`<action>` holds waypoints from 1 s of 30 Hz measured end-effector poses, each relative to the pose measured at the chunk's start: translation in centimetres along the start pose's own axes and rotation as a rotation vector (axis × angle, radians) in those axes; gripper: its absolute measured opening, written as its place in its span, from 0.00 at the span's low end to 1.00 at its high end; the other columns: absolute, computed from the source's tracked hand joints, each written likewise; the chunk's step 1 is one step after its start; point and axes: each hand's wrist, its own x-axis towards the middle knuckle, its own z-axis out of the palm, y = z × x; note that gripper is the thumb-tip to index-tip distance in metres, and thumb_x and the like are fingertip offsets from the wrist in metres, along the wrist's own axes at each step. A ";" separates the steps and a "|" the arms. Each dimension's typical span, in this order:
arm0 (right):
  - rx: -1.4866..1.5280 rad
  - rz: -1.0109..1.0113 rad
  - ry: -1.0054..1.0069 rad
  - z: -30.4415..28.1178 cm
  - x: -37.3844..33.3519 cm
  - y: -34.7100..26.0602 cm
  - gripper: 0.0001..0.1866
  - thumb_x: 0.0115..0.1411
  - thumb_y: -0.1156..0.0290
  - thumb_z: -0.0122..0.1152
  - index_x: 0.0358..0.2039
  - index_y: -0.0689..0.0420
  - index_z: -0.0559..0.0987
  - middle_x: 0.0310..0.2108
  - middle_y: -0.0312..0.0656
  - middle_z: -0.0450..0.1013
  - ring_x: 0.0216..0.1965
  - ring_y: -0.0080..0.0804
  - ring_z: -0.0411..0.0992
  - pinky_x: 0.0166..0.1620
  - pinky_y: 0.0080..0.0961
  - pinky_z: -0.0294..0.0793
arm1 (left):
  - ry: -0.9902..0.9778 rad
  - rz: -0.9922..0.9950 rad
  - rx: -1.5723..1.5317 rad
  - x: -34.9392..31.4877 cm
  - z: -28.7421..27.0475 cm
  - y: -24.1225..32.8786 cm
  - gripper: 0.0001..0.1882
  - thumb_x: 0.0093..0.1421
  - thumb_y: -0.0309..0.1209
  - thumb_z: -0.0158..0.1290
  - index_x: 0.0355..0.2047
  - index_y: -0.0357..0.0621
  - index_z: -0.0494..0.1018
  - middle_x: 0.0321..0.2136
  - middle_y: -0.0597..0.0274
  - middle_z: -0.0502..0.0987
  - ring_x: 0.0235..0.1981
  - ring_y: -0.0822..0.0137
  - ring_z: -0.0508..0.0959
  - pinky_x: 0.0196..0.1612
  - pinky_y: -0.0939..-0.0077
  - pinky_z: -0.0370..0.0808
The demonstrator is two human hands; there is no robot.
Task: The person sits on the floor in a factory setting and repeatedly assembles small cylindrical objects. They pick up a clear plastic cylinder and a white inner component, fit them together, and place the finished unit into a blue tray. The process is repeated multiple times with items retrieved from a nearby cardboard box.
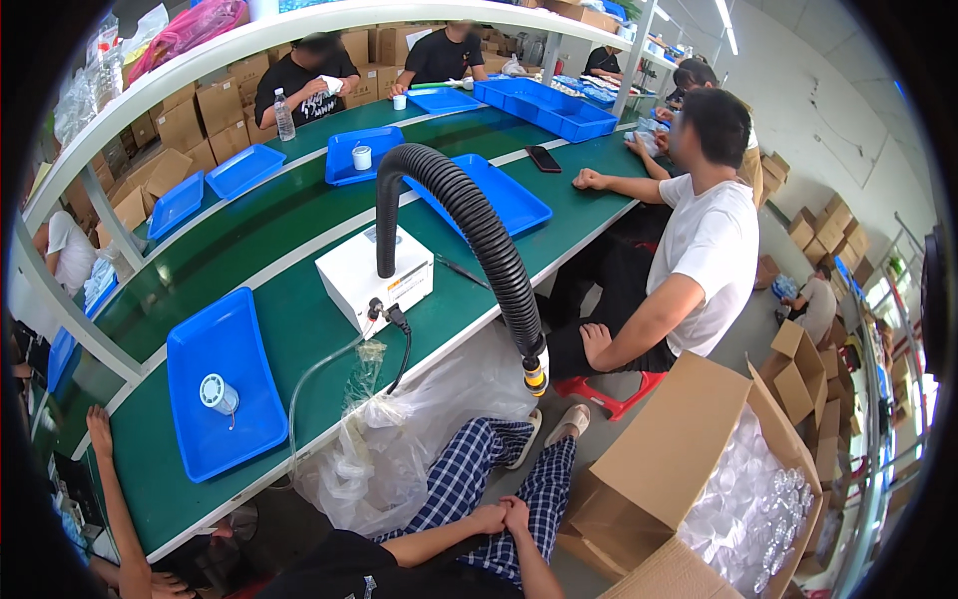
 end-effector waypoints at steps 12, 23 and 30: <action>0.173 0.096 -0.067 -1.7 -1.4 0.0 0.14 0.59 0.69 0.47 0.39 0.58 0.79 0.29 0.43 0.77 0.29 0.33 0.75 0.34 0.30 0.73 | -0.493 0.756 -0.800 -16.7 -22.8 4.5 0.23 0.65 0.36 0.44 0.54 0.31 0.63 0.57 0.49 0.64 0.58 0.58 0.63 0.60 0.67 0.58; 0.290 -0.977 -0.005 -2.4 -5.3 -31.8 0.11 0.52 0.80 0.54 0.37 0.60 0.78 0.26 0.42 0.75 0.28 0.34 0.74 0.33 0.25 0.72 | 1.694 1.196 -1.077 -30.7 -44.1 1.2 0.07 0.60 0.28 0.45 0.35 0.38 0.70 0.29 0.61 0.72 0.30 0.71 0.70 0.36 0.78 0.66; -0.008 -1.449 -0.243 1.4 -6.0 -47.9 0.17 0.51 0.78 0.56 0.43 0.62 0.74 0.33 0.43 0.72 0.33 0.40 0.70 0.41 0.31 0.69 | 1.607 0.653 -0.570 -26.6 -51.5 1.5 0.08 0.59 0.29 0.50 0.35 0.37 0.73 0.31 0.63 0.76 0.32 0.75 0.74 0.40 0.81 0.69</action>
